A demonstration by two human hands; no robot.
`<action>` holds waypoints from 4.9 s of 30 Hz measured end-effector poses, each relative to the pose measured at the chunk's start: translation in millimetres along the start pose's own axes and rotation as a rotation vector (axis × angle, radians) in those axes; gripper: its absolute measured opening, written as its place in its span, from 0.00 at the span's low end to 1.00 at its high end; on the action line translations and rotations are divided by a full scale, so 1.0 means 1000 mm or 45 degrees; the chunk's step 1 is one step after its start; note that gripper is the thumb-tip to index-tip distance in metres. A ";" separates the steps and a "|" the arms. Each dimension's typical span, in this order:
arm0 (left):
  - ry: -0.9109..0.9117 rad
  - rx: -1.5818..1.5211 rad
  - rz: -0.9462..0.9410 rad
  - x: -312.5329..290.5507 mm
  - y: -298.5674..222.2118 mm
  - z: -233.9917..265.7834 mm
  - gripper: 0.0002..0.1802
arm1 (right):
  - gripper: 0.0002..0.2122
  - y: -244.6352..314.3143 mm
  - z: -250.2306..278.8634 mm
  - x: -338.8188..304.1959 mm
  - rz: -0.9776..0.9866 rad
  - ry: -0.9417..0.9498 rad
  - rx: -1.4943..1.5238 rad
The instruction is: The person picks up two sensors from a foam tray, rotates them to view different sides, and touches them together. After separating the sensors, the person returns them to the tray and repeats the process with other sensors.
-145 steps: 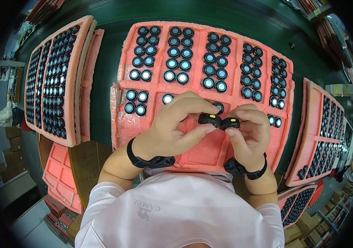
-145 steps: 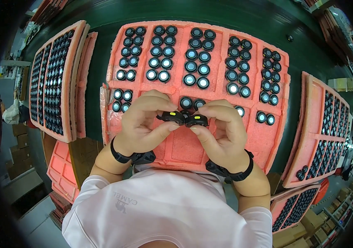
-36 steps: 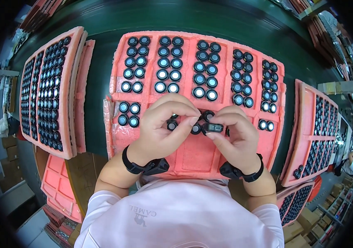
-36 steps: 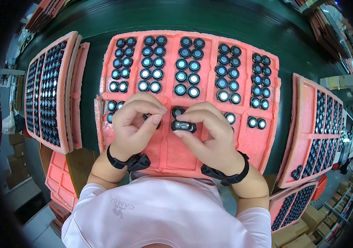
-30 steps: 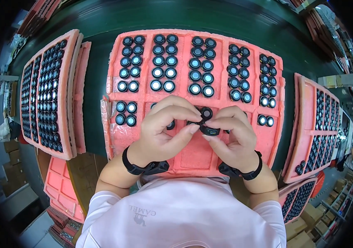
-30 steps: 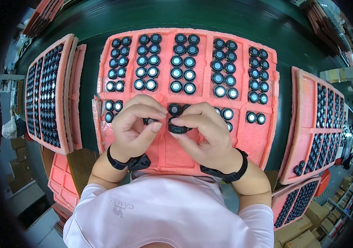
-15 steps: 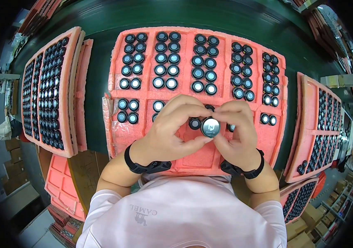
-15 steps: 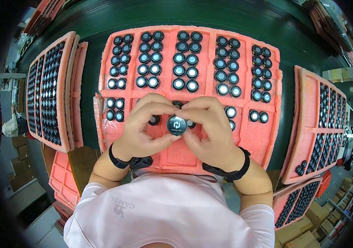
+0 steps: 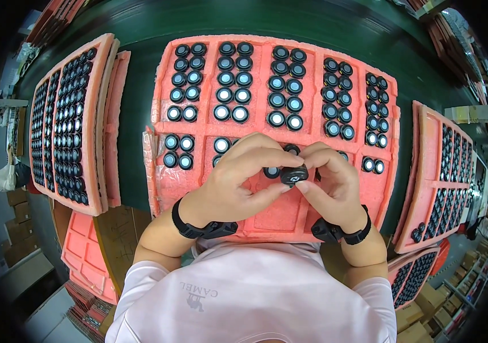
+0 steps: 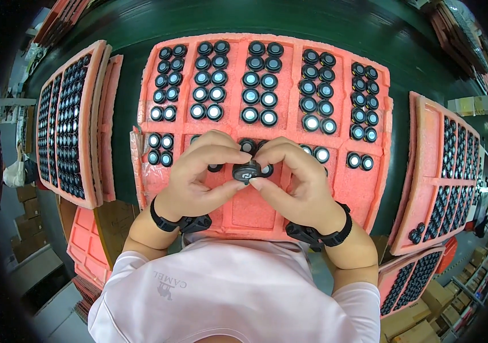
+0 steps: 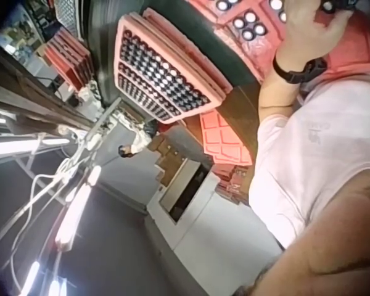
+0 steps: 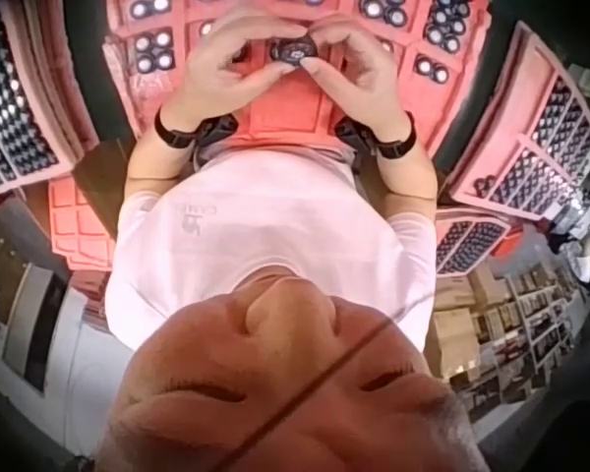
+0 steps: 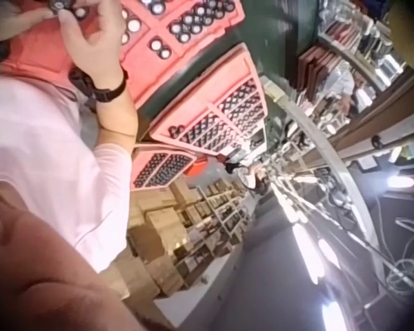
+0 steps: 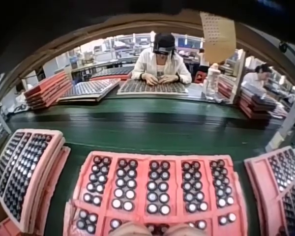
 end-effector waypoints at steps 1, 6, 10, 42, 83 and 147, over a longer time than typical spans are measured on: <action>0.011 -0.043 0.043 0.000 -0.001 0.001 0.22 | 0.11 0.001 -0.001 0.001 0.070 -0.019 -0.033; 0.020 -0.132 -0.011 0.001 0.004 0.005 0.20 | 0.13 0.001 0.001 0.002 0.267 -0.003 -0.154; 0.031 -0.174 -0.078 -0.001 0.009 0.005 0.18 | 0.14 0.002 0.001 0.002 0.271 0.007 -0.178; 0.227 -0.383 0.464 -0.011 0.008 -0.004 0.18 | 0.15 0.011 -0.008 0.006 0.754 0.036 -0.691; 0.254 -0.294 0.513 -0.003 0.001 -0.009 0.15 | 0.10 0.028 0.110 -0.071 0.239 -0.134 -1.617; -0.111 -0.293 0.279 -0.004 0.002 0.011 0.13 | 0.14 0.010 -0.005 -0.001 0.334 -0.181 -0.384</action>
Point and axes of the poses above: each hand's wrist, its own x-axis towards the middle knuckle, its own z-axis out of the back of the hand, y = z × x, the point moved 1 cm from there along x, towards the middle knuckle, and after that the axes turned 11 degrees about -y, right-handed, at the moved point
